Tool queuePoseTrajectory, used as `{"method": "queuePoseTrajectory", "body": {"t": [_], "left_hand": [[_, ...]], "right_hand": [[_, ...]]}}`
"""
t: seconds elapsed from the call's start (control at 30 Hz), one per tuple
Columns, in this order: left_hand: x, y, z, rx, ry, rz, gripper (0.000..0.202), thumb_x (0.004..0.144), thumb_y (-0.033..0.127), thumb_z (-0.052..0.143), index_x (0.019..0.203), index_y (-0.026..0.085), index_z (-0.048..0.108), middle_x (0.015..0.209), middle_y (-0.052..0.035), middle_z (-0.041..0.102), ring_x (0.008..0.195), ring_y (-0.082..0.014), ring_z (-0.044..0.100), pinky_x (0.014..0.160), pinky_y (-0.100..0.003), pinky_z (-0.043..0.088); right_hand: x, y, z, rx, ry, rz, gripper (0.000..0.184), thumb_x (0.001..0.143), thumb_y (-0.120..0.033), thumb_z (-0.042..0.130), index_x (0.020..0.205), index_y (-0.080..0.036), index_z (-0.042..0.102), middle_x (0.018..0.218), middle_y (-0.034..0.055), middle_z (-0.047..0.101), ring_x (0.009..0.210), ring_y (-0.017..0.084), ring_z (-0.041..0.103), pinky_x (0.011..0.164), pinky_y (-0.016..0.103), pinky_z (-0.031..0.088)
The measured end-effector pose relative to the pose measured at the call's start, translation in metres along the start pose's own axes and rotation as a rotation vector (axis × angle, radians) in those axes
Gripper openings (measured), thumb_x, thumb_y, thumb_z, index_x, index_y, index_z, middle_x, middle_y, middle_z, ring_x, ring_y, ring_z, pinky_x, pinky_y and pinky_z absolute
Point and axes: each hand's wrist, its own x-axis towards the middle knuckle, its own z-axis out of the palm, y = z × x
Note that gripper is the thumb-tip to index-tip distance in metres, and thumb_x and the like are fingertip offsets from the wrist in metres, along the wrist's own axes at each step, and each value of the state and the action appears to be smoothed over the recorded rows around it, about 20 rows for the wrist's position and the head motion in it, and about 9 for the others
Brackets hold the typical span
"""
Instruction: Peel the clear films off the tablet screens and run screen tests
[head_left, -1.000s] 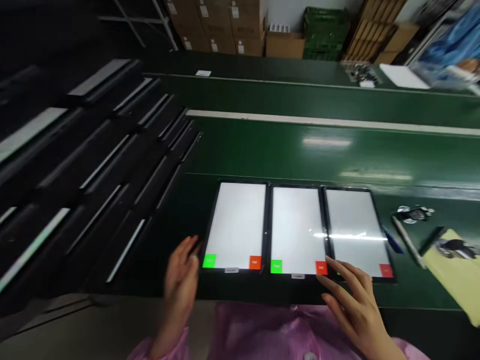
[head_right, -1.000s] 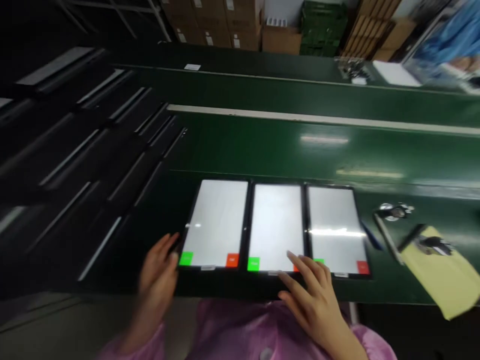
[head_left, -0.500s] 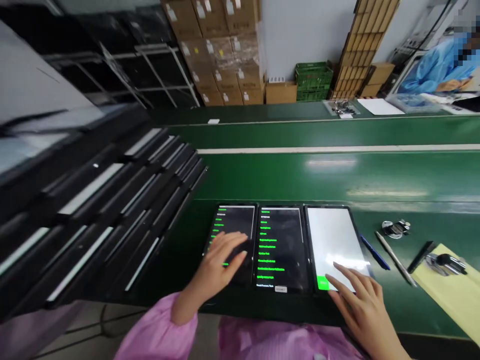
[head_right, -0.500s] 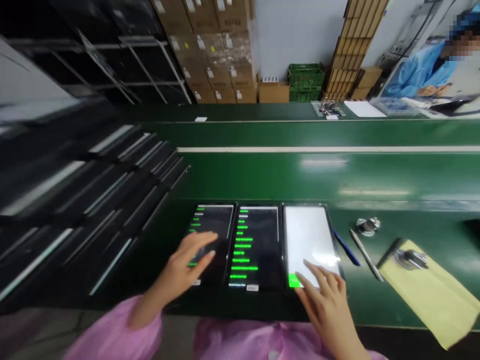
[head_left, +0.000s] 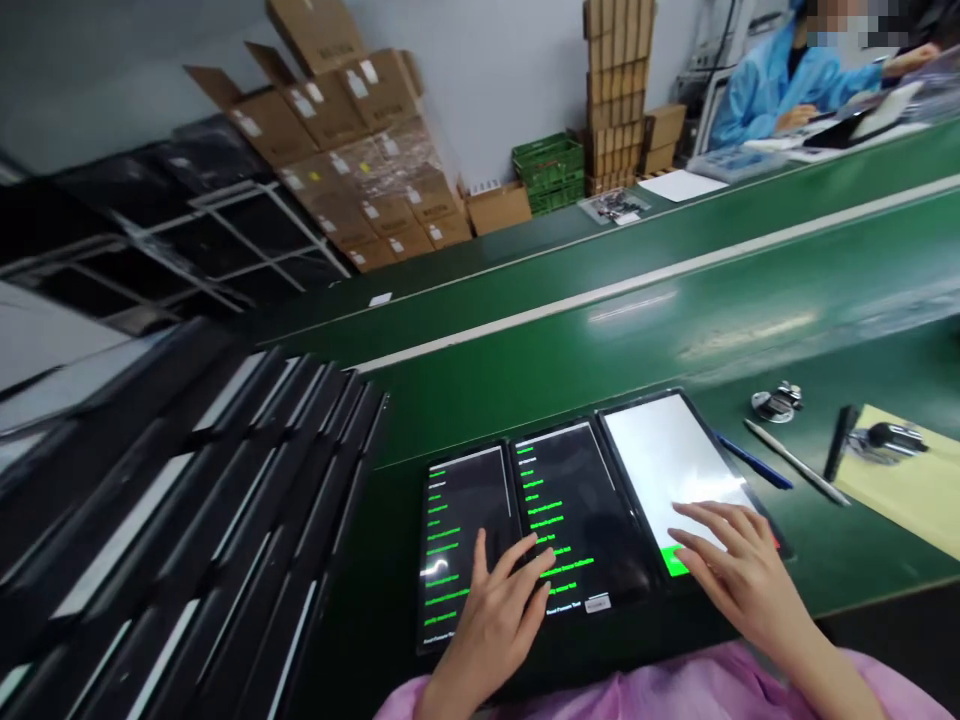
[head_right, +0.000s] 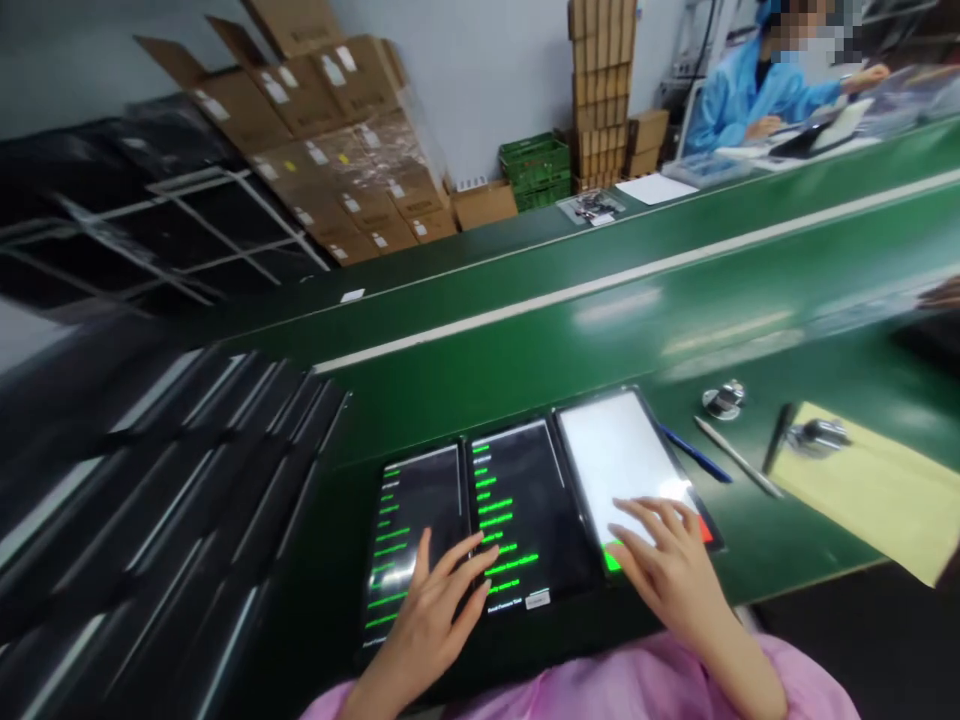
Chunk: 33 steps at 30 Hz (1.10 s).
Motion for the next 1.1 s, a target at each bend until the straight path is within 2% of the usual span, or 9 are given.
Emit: {"method": "queuePoseTrajectory", "body": {"t": [0.1,0.27,0.37,0.5,0.7,0.83,0.93,1.03,1.1], "left_hand": [[-0.012,-0.007,-0.006,0.031,0.103,-0.011,0.049,0.098,0.013,0.051,0.143,0.033,0.059,0.12,-0.0034,0.08,0.116,-0.0228,0.076,0.13,-0.06,0.023],[-0.045,-0.033,-0.017,0.115,0.385,-0.149,0.035,0.101,0.021,0.053,0.13,0.031,0.068,0.111,-0.0032,0.082,0.102,-0.022,0.079,0.132,-0.051,0.024],[-0.063,-0.039,-0.017,0.181,0.441,-0.223,0.031,0.101,0.023,0.053,0.127,0.031,0.069,0.105,-0.0035,0.083,0.094,-0.0227,0.08,0.13,-0.052,0.025],[-0.073,-0.031,-0.016,0.263,0.485,-0.289,0.032,0.101,0.021,0.053,0.127,0.03,0.069,0.108,-0.0048,0.083,0.094,-0.0215,0.08,0.13,-0.049,0.024],[-0.078,-0.03,-0.021,0.299,0.505,-0.317,0.031,0.102,0.022,0.052,0.123,0.03,0.073,0.107,-0.0048,0.083,0.093,-0.0228,0.079,0.13,-0.05,0.023],[-0.065,-0.028,-0.023,0.367,0.517,-0.218,0.032,0.101,0.024,0.054,0.128,0.028,0.07,0.1,-0.0043,0.084,0.085,-0.0229,0.079,0.131,-0.049,0.016],[-0.034,-0.01,-0.027,0.367,0.501,-0.184,0.032,0.101,0.017,0.054,0.129,0.026,0.067,0.102,-0.003,0.084,0.092,-0.0197,0.078,0.131,-0.043,0.02],[0.003,0.019,-0.023,0.262,0.342,-0.055,0.032,0.101,0.009,0.048,0.126,0.023,0.064,0.11,-0.001,0.083,0.105,-0.0133,0.076,0.133,-0.035,0.014],[0.02,0.032,-0.017,0.168,0.218,0.036,0.035,0.101,0.007,0.045,0.13,0.02,0.06,0.11,-0.0007,0.082,0.109,-0.0122,0.075,0.134,-0.038,0.007]], "right_hand": [[-0.01,-0.007,-0.007,0.018,-0.072,-0.046,0.033,0.109,-0.029,0.049,0.099,-0.028,0.08,0.111,0.0068,0.08,0.093,0.025,0.072,0.079,0.042,0.053],[-0.014,-0.003,-0.017,-0.029,-0.107,-0.09,0.042,0.111,-0.03,0.041,0.096,-0.029,0.081,0.112,0.0061,0.08,0.093,0.025,0.072,0.078,0.043,0.051],[-0.014,0.011,-0.018,0.03,-0.066,-0.11,0.041,0.111,-0.029,0.041,0.096,-0.027,0.079,0.111,0.0071,0.079,0.092,0.025,0.071,0.076,0.042,0.05],[-0.017,0.037,-0.011,0.128,0.015,-0.087,0.037,0.108,-0.032,0.042,0.098,-0.031,0.078,0.11,0.0055,0.078,0.09,0.029,0.071,0.072,0.045,0.05],[-0.009,0.064,-0.023,0.157,-0.115,-0.1,0.033,0.106,-0.033,0.046,0.102,-0.03,0.078,0.105,0.0064,0.078,0.089,0.03,0.072,0.071,0.045,0.053],[-0.002,0.059,-0.031,0.078,-0.083,-0.084,0.044,0.11,-0.03,0.039,0.094,-0.028,0.08,0.097,0.006,0.079,0.086,0.027,0.071,0.07,0.042,0.054],[-0.001,0.05,-0.026,0.118,-0.123,-0.066,0.048,0.113,-0.03,0.035,0.1,-0.027,0.081,0.105,0.0061,0.079,0.092,0.024,0.071,0.076,0.039,0.055],[0.0,0.043,-0.019,0.09,-0.14,-0.087,0.048,0.114,-0.034,0.033,0.107,-0.027,0.08,0.112,0.0071,0.078,0.095,0.023,0.07,0.078,0.038,0.053],[0.002,0.039,-0.014,0.004,-0.118,-0.102,0.049,0.114,-0.038,0.033,0.106,-0.028,0.08,0.113,0.0072,0.078,0.096,0.025,0.069,0.078,0.04,0.05]]}}
